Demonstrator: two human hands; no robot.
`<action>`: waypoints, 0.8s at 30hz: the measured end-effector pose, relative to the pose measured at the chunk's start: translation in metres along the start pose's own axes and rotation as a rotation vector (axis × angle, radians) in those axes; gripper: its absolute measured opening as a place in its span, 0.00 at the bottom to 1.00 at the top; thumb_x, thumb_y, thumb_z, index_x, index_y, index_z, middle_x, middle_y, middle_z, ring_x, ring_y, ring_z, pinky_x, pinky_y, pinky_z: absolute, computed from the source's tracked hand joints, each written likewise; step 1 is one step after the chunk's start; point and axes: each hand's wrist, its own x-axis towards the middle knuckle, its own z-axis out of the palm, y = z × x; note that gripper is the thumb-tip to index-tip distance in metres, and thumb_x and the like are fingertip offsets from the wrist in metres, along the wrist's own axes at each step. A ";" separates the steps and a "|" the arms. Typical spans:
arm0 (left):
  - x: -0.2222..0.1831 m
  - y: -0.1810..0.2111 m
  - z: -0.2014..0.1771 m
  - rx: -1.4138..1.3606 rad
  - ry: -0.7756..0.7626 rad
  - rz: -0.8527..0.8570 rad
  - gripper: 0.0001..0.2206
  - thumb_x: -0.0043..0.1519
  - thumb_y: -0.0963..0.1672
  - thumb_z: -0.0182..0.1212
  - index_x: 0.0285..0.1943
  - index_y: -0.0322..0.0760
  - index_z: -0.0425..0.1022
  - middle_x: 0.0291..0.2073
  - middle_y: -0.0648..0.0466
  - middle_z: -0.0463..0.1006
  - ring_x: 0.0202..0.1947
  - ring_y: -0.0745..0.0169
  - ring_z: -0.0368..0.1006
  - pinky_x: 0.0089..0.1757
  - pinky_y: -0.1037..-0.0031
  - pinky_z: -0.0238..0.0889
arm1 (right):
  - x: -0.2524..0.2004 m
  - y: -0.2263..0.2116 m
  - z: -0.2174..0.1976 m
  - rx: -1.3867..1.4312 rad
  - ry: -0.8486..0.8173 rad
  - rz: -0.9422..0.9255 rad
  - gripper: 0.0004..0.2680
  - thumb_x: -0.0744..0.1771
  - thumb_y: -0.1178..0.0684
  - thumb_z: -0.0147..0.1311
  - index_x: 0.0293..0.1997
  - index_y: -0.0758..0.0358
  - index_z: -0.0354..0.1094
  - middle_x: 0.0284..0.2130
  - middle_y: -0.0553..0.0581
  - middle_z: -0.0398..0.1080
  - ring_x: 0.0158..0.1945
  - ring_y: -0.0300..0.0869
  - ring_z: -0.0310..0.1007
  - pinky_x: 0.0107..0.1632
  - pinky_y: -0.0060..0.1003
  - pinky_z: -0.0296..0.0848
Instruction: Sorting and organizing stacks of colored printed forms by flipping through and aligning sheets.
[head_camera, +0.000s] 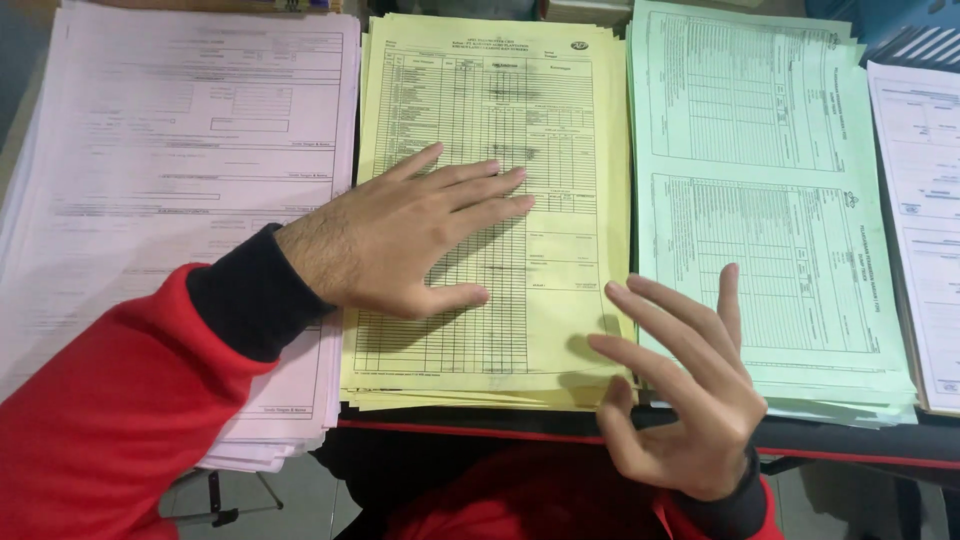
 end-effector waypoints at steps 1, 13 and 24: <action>0.000 0.001 -0.001 -0.003 -0.003 0.000 0.36 0.54 0.59 0.47 0.67 0.42 0.43 0.66 0.47 0.45 0.63 0.52 0.44 0.55 0.47 0.35 | -0.001 0.000 0.001 0.002 -0.001 0.003 0.08 0.57 0.63 0.43 0.33 0.65 0.68 0.42 0.66 0.68 0.46 0.57 0.71 0.66 0.64 0.42; 0.000 0.003 -0.003 -0.109 -0.027 -0.056 0.34 0.54 0.56 0.49 0.67 0.42 0.45 0.66 0.49 0.43 0.64 0.54 0.42 0.55 0.47 0.33 | -0.006 0.004 0.014 -0.111 -0.094 -0.121 0.05 0.59 0.49 0.58 0.28 0.56 0.69 0.31 0.48 0.72 0.34 0.42 0.72 0.59 0.61 0.43; 0.000 0.004 -0.009 0.075 -0.017 -0.176 0.33 0.51 0.63 0.44 0.65 0.58 0.51 0.64 0.54 0.49 0.61 0.50 0.46 0.52 0.41 0.38 | -0.009 0.000 0.015 -0.150 -0.124 -0.088 0.05 0.60 0.51 0.59 0.26 0.55 0.67 0.32 0.49 0.72 0.35 0.43 0.72 0.58 0.63 0.46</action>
